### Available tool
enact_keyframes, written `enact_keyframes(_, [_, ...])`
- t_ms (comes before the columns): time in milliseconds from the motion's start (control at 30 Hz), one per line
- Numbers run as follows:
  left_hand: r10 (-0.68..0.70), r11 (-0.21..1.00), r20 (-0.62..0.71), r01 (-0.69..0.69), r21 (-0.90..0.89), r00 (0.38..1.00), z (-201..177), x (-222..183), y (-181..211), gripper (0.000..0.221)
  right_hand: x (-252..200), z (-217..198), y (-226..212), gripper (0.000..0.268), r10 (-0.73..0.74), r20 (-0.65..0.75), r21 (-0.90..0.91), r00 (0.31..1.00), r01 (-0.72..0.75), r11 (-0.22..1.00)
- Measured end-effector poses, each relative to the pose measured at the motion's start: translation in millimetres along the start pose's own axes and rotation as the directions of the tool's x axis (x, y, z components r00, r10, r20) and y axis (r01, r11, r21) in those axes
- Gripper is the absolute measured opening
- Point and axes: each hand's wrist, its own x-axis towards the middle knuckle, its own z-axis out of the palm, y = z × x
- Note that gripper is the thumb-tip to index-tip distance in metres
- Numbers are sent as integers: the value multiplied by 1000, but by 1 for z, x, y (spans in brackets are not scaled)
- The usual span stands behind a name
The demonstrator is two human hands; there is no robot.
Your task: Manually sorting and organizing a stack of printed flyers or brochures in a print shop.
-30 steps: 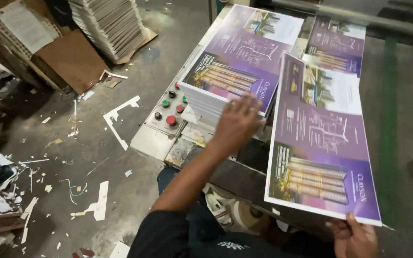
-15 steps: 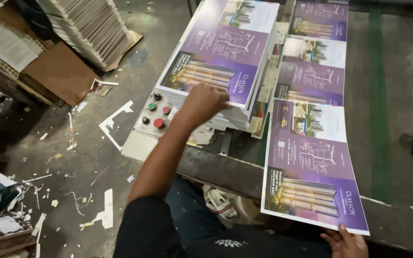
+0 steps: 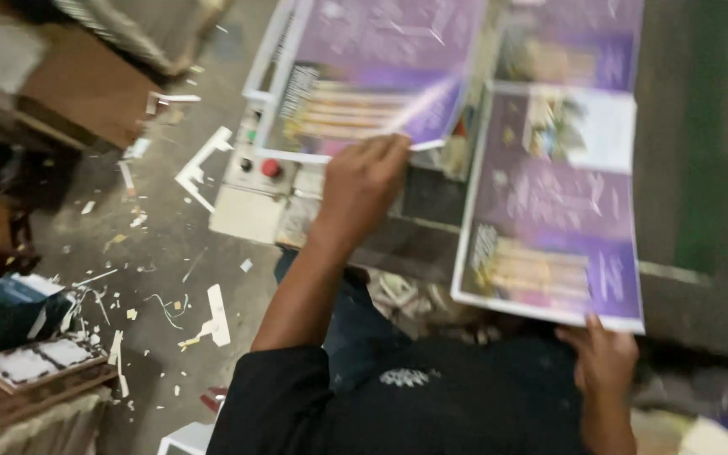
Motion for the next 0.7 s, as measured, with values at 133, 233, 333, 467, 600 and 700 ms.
enact_keyframes(133, [-6, 997, -60, 1, -83, 998, -14, -5, 9, 20, -7, 15, -6, 31, 79, -19, 16, 997, -79, 997])
enact_keyframes(233, [-54, 995, -62, 49, -85, 997, -23, -4, 12, 19, 3, 30, -11, 28, 90, 49, 40, 995, -92, 995])
enact_keyframes(333, [-41, 996, -67, 35, -84, 997, -26, -5, 12, 21, 21, 44, -18, 27, 49, 72, 59, 996, -53, 997])
enact_keyframes(467, [-53, 995, -83, 46, -87, 995, -25, -3, 11, 21, 56, 61, -32, 28, 84, 53, -26, 995, -83, 996])
enact_keyframes(600, [-51, 994, -82, 42, -102, 995, -27, -2, 9, 23, 77, 69, -42, 29, 92, 107, 17, 990, -94, 995])
enact_keyframes(700, [-74, 993, -103, 63, -102, 992, -29, -2, 9, 24, 76, 70, -53, 37, 119, 133, 28, 984, -124, 992])
